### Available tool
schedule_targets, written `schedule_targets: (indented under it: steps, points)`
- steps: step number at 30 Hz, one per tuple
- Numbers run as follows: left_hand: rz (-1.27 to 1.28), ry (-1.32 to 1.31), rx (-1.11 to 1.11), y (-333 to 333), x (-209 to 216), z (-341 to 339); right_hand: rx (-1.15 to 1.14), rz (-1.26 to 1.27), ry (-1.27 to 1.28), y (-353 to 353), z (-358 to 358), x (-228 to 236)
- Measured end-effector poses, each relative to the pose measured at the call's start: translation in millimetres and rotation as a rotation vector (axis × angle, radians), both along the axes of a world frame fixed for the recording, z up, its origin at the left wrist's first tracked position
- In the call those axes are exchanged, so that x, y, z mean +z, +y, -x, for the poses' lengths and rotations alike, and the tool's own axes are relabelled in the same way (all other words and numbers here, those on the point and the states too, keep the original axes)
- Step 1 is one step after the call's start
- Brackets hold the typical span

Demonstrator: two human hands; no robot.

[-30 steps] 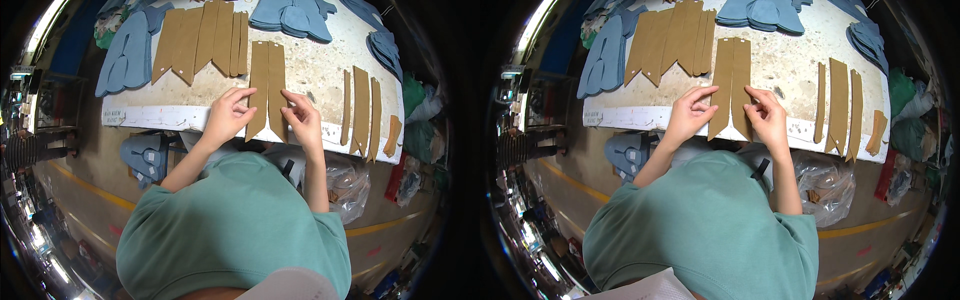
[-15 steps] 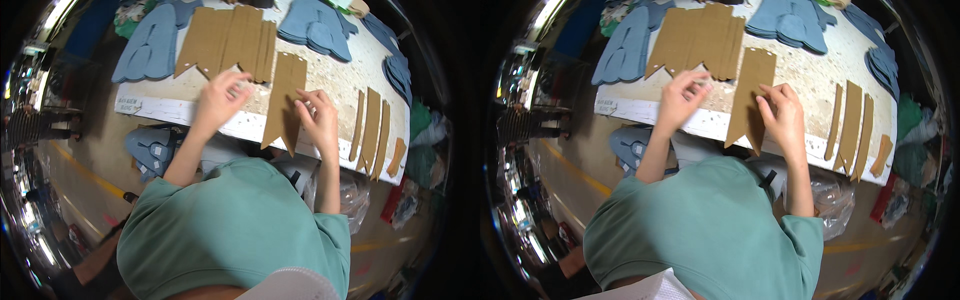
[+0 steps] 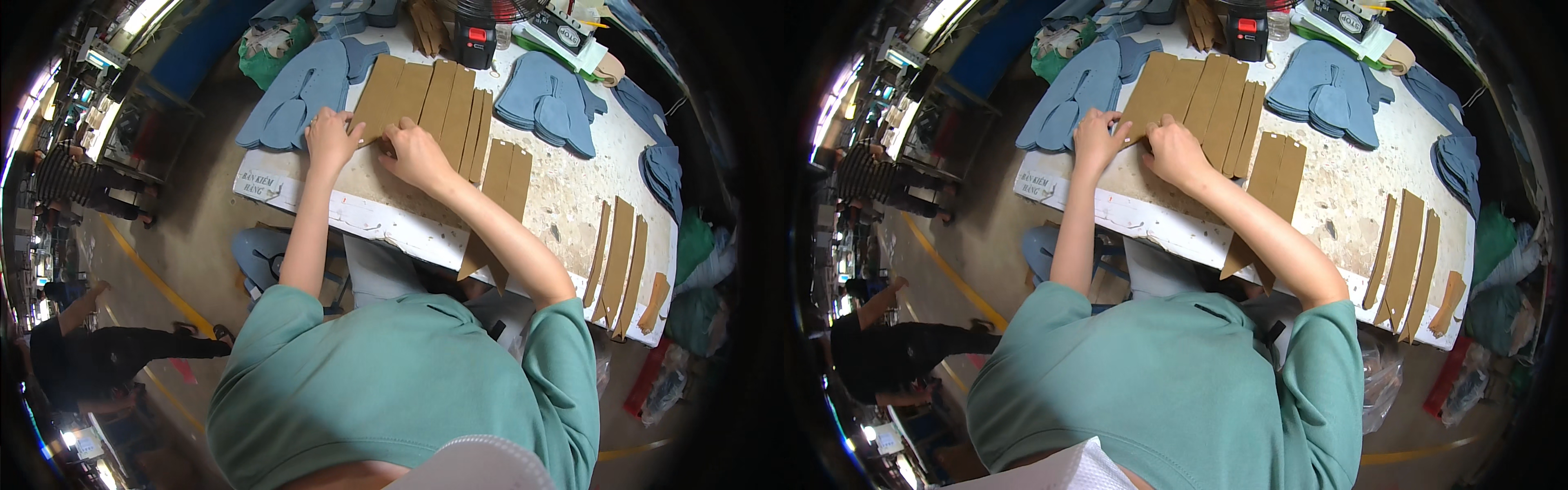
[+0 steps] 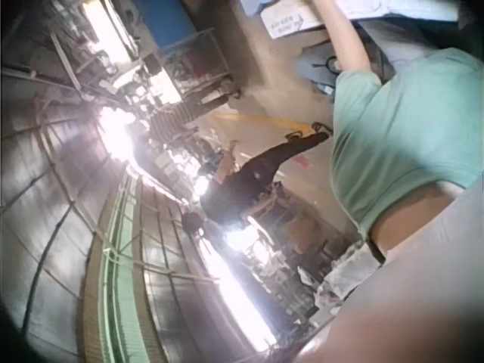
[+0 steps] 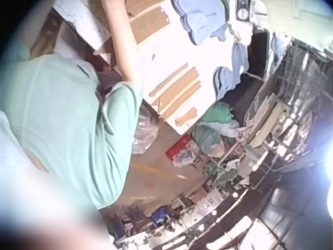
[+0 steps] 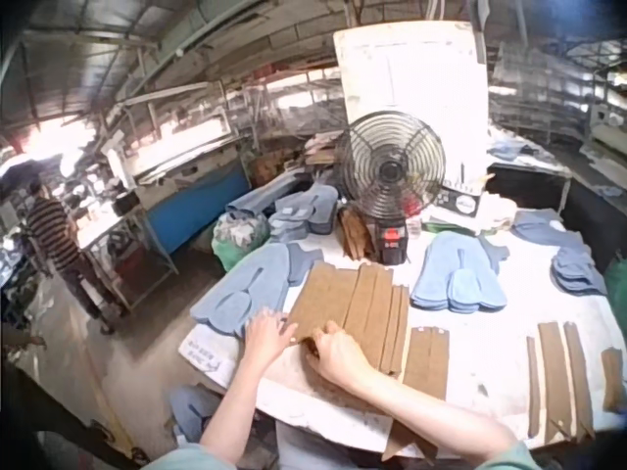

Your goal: The person sorts and stacks brown cardboard pieces on a white worktable. They repeatedly pick up pieces, align them, and place them into neat stacks while occasionally moving other pieces aside.

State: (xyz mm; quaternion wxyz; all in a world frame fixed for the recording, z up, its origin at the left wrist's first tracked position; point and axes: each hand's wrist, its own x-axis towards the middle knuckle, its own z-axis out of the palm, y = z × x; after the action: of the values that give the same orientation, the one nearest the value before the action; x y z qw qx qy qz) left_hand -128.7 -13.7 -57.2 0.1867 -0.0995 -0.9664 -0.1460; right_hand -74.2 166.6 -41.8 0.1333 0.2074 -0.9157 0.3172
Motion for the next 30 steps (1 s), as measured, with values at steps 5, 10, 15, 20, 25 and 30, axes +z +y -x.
schedule_targets:
  steps: [5,10,15,20,25,30]
  points:
    - [-0.070,0.174,-0.056,4,-2,-5,-0.026,-0.026,-0.002,0,-4,-2]
    - [-0.649,-0.136,-0.163,9,7,-5,-0.099,-0.209,0.036,3,-7,24]
    - [-1.132,-0.339,-0.280,-4,11,-34,-0.016,-0.255,0.414,20,-32,68]
    - [-1.125,-0.596,-0.325,-31,12,-98,0.215,-0.198,0.050,29,-106,70]
    - [-1.011,-0.620,-0.196,-40,6,-120,-0.028,0.524,-0.379,48,-111,36]
    - [-1.052,-0.563,-0.254,-30,2,-101,-0.165,1.077,-0.580,38,-104,-4]
